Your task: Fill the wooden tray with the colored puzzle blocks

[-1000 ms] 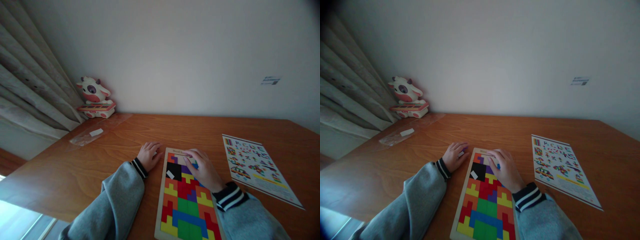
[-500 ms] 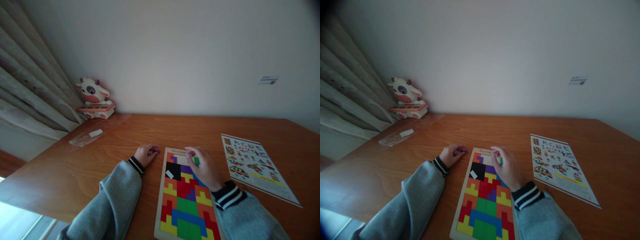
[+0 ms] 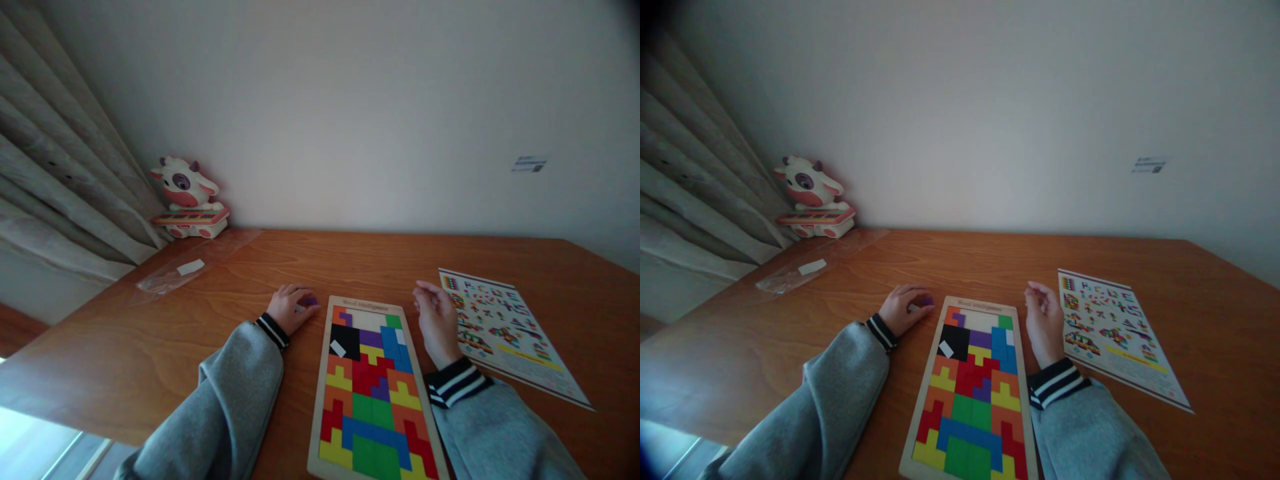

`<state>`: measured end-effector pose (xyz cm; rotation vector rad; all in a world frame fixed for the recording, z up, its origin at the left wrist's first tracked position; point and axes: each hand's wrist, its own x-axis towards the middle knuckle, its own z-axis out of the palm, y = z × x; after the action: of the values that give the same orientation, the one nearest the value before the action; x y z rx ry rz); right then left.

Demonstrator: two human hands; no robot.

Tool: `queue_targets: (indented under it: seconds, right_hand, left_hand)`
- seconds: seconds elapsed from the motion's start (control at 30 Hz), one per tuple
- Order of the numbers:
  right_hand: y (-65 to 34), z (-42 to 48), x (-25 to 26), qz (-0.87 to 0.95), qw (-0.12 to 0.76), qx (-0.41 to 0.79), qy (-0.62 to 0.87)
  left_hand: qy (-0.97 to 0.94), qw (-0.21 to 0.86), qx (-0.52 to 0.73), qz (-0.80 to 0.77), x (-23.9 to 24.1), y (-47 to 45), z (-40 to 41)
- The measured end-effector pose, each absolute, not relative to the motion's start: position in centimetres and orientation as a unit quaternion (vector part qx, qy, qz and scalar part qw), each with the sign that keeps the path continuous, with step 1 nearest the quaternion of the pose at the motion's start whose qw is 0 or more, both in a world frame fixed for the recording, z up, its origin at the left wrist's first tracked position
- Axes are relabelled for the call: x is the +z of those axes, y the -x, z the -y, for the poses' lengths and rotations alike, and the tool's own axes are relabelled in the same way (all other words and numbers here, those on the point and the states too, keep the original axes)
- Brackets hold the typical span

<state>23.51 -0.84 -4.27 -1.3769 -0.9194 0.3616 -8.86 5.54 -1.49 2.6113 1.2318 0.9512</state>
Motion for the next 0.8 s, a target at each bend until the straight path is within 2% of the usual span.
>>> queue_targets:
  seconds: [0.2, 0.4, 0.67, 0.8]
  right_hand:
    - [-23.1, -0.6, -3.3, 0.426, 0.628, 0.146, 0.635]
    - [-23.6, -1.8, -3.8, 0.410, 0.645, 0.150, 0.627]
    - [-23.7, -1.4, -3.8, 0.416, 0.649, 0.184, 0.610]
    - [-23.3, -1.2, -3.3, 0.422, 0.643, 0.182, 0.613]
  left_hand:
    - [-0.854, 0.047, 0.296, -0.424, -2.2, 8.9, -5.8]
    - [-0.866, 0.080, 0.295, -0.396, -1.9, 8.6, -5.8]
    - [-0.905, 0.020, 0.252, -0.343, -1.3, 8.0, -5.8]
    - [-0.896, 0.052, 0.265, -0.353, -1.5, 7.9, -5.7]
